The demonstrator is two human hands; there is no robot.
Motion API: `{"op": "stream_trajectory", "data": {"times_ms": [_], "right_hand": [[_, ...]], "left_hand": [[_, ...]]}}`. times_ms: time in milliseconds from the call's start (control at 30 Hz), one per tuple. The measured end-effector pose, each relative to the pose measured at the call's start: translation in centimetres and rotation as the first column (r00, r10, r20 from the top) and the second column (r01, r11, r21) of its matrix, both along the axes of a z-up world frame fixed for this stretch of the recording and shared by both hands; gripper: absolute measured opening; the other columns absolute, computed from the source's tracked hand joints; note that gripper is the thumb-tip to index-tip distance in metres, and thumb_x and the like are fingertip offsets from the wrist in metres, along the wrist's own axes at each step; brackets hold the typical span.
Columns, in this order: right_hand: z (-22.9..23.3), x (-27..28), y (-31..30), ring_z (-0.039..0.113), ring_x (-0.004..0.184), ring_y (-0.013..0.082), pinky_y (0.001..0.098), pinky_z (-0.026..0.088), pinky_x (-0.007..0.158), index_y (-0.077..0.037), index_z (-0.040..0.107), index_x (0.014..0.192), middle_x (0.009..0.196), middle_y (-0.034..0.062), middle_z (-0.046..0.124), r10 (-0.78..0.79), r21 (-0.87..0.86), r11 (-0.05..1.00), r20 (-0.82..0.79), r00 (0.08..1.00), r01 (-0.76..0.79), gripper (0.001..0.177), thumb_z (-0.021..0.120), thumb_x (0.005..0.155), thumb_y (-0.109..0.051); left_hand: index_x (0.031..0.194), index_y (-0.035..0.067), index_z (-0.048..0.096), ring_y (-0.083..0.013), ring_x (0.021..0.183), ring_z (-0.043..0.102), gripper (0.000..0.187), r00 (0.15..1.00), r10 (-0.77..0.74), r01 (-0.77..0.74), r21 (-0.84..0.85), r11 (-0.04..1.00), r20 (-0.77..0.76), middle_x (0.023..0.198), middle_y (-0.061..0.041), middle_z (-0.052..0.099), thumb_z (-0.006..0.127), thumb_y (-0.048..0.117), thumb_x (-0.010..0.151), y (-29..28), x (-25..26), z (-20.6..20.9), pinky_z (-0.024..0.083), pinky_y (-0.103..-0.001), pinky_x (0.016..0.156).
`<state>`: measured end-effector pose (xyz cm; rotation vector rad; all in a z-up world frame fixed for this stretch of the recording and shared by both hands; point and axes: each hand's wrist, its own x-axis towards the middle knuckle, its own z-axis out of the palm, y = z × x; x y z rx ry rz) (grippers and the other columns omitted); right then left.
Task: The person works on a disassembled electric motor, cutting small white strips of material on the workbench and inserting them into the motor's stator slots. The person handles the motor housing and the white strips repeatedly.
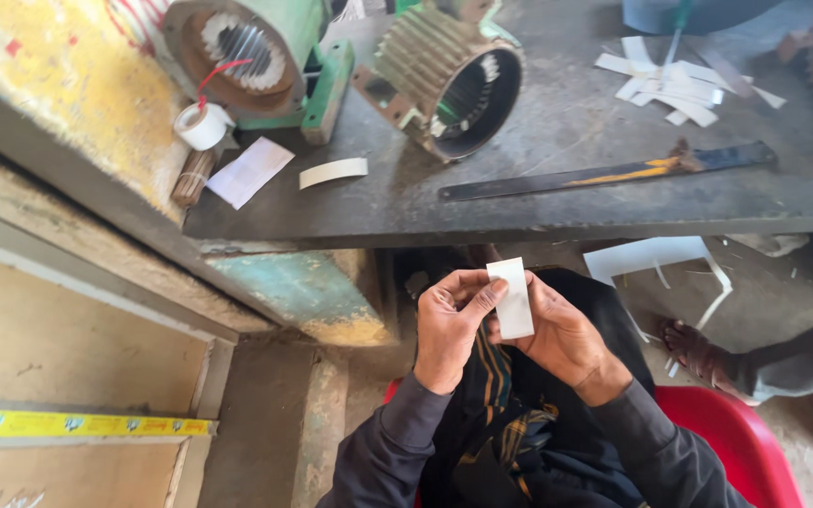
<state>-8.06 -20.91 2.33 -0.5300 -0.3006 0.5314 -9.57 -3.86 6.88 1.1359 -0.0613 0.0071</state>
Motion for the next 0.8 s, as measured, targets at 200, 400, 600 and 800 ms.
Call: {"op": "stream_trajectory", "data": {"times_ms": [200,400,600,800], "right_hand": [[-2.0,-0.6,-1.7,0.067,0.106,0.0262,0.0426,0.053,0.097,0.001,0.060,0.117,0.120,0.0167,0.066,-0.422,-0.167,0.875,0.193,0.886,0.454,0.023,0.067,0.106,-0.018],[1.8,-2.6,-2.0,0.063,0.119,0.0175,0.0335,0.052,0.104,0.001,0.064,0.112,0.127,0.0105,0.064,-0.522,-0.328,0.537,0.595,0.611,0.778,0.022,0.073,0.093,-0.001],[7.0,-3.8,-1.7,0.068,0.115,0.0172,0.0318,0.054,0.100,0.001,0.066,0.122,0.119,0.0093,0.071,-0.392,-0.469,0.278,0.742,0.545,0.838,0.039,0.078,0.085,-0.006],[6.8,-3.0,-2.0,0.072,0.099,0.0123,0.0281,0.058,0.084,-0.001,0.071,0.119,0.106,0.0055,0.076,-0.318,-0.541,0.230,0.744,0.587,0.809,0.037,0.080,0.083,-0.007]], "left_hand": [[0.127,-0.002,0.070,-0.0120,0.102,0.072,0.044,0.951,0.048,-0.174,0.400,0.900,0.306,0.111,-0.009,0.078,0.082,0.016,0.089,-2.3,0.5,1.5,0.051,-0.023,0.088],[0.131,0.000,0.068,-0.0157,0.109,0.069,0.045,0.954,-0.184,0.140,0.192,0.971,0.236,0.124,-0.013,0.074,0.080,0.017,0.091,-2.8,1.0,1.7,0.053,-0.032,0.103],[0.127,-0.002,0.070,-0.0175,0.134,0.061,0.033,0.918,-0.242,0.244,0.033,0.969,0.314,0.146,-0.013,0.060,0.075,0.013,0.097,-2.5,1.1,1.2,0.051,-0.034,0.115],[0.126,-0.002,0.070,-0.0168,0.123,0.064,0.035,0.924,-0.262,0.253,0.069,0.965,0.277,0.145,-0.008,0.058,0.077,0.014,0.095,-2.2,1.3,1.3,0.053,-0.033,0.106]]}}
